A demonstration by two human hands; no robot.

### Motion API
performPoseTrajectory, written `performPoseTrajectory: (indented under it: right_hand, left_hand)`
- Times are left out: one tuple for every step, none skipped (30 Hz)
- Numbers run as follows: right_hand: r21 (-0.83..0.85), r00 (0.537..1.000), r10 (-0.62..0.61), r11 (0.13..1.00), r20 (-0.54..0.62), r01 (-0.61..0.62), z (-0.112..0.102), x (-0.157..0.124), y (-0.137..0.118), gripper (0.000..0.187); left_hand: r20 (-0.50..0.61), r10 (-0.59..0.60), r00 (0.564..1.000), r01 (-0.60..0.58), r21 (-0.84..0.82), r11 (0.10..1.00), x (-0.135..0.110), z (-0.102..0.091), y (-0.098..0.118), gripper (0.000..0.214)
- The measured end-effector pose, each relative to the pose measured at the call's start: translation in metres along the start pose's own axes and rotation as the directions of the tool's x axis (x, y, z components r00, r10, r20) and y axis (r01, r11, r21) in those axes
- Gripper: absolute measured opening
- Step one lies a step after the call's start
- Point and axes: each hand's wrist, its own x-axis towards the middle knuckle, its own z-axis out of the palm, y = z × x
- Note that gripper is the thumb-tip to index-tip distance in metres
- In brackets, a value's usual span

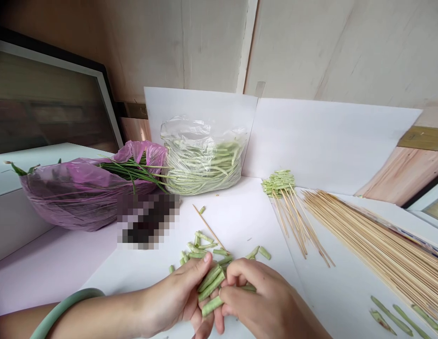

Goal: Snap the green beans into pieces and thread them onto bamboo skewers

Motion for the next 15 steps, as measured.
performPoseTrajectory:
  right_hand:
    - [0.003, 1.0, 0.014, 1.0, 0.002, -0.014, 0.0, 0.0, -0.001, 0.028]
    - [0.006, 1.0, 0.018, 1.0, 0.002, -0.018, 0.001, 0.0, -0.002, 0.027]
    - [0.008, 1.0, 0.01, 1.0, 0.002, -0.01, 0.0, -0.001, -0.003, 0.025]
    - [-0.001, 1.0, -0.013, 1.0, 0.001, 0.013, 0.0, -0.002, -0.004, 0.023]
    - [-0.02, 0.999, -0.048, 0.999, -0.01, 0.048, 0.0, -0.003, -0.004, 0.02]
    - [-0.05, 0.996, -0.086, 0.995, -0.04, 0.084, -0.001, -0.005, -0.005, 0.018]
    - [-0.087, 0.99, -0.119, 0.99, -0.077, 0.112, -0.002, -0.006, -0.005, 0.016]
    - [-0.128, 0.983, -0.148, 0.983, -0.112, 0.134, -0.004, -0.007, -0.005, 0.016]
    - [-0.169, 0.976, -0.166, 0.975, -0.138, 0.142, -0.006, -0.008, -0.005, 0.015]
    - [-0.2, 0.975, -0.167, 0.97, -0.144, 0.136, -0.009, -0.008, -0.006, 0.015]
    - [-0.224, 0.979, -0.156, 0.967, -0.132, 0.124, -0.012, -0.007, -0.006, 0.013]
    - [-0.249, 0.984, -0.144, 0.962, -0.106, 0.114, -0.016, -0.006, -0.007, 0.01]
    - [-0.275, 0.985, -0.148, 0.954, -0.082, 0.121, -0.019, -0.004, -0.008, 0.007]
    - [-0.295, 0.986, -0.156, 0.946, -0.062, 0.131, -0.022, -0.002, -0.009, 0.003]
    - [-0.31, 0.985, -0.165, 0.94, -0.044, 0.143, -0.024, 0.0, -0.009, 0.004]
  left_hand:
    - [0.003, 0.011, 1.0, -0.011, 0.031, 0.999, -0.001, 0.0, 0.0, 0.068]
    - [0.008, 0.024, 1.0, -0.024, 0.063, 0.998, -0.002, 0.001, 0.0, 0.065]
    - [0.015, 0.039, 0.999, -0.04, 0.096, 0.995, -0.003, 0.001, 0.001, 0.061]
    - [0.026, 0.052, 0.998, -0.055, 0.125, 0.991, -0.004, 0.002, 0.002, 0.058]
    - [0.039, 0.058, 0.998, -0.063, 0.146, 0.987, -0.005, 0.002, 0.002, 0.055]
    - [0.052, 0.052, 0.997, -0.06, 0.156, 0.986, -0.006, 0.003, 0.003, 0.052]
    - [0.063, 0.041, 0.997, -0.05, 0.156, 0.987, -0.007, 0.003, 0.004, 0.05]
    - [0.069, 0.03, 0.997, -0.04, 0.152, 0.988, -0.008, 0.004, 0.005, 0.049]
    - [0.065, 0.025, 0.998, -0.035, 0.147, 0.989, -0.009, 0.005, 0.006, 0.047]
    - [0.056, 0.026, 0.998, -0.033, 0.142, 0.989, -0.01, 0.005, 0.008, 0.046]
    - [0.044, 0.031, 0.999, -0.037, 0.141, 0.989, -0.01, 0.006, 0.009, 0.045]
    - [0.031, 0.039, 0.999, -0.043, 0.14, 0.989, -0.011, 0.007, 0.009, 0.044]
    - [0.019, 0.045, 0.999, -0.048, 0.142, 0.989, -0.011, 0.007, 0.01, 0.044]
    - [0.011, 0.049, 0.999, -0.05, 0.146, 0.988, -0.012, 0.008, 0.011, 0.044]
    - [0.001, 0.05, 0.999, -0.05, 0.152, 0.987, -0.012, 0.008, 0.011, 0.044]
